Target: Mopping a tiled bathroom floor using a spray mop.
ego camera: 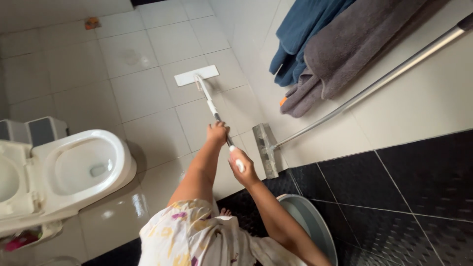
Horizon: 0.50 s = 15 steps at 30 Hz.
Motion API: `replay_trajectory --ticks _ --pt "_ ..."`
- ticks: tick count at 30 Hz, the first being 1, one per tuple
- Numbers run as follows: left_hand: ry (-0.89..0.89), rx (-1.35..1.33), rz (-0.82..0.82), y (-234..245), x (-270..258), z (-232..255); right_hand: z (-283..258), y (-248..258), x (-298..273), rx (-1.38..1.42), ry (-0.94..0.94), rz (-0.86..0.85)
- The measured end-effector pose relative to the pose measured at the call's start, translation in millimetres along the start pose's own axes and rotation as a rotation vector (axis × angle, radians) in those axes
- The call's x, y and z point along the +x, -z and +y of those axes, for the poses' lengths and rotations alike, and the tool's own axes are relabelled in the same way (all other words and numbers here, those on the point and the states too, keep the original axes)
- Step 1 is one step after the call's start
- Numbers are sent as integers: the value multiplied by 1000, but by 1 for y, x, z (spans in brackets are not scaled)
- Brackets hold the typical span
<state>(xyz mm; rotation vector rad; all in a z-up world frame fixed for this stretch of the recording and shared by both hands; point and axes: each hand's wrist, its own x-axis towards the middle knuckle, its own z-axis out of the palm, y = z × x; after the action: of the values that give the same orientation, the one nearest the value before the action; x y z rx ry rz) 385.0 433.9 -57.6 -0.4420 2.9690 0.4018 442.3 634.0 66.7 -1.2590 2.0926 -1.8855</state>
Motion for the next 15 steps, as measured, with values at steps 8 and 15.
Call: replay_trajectory --ticks 8,15 --pt "14 -260 67 -23 78 91 32 84 27 65 -190 307" --pt "-225 -158 -105 -16 12 169 -35 123 -55 33 -278 447"
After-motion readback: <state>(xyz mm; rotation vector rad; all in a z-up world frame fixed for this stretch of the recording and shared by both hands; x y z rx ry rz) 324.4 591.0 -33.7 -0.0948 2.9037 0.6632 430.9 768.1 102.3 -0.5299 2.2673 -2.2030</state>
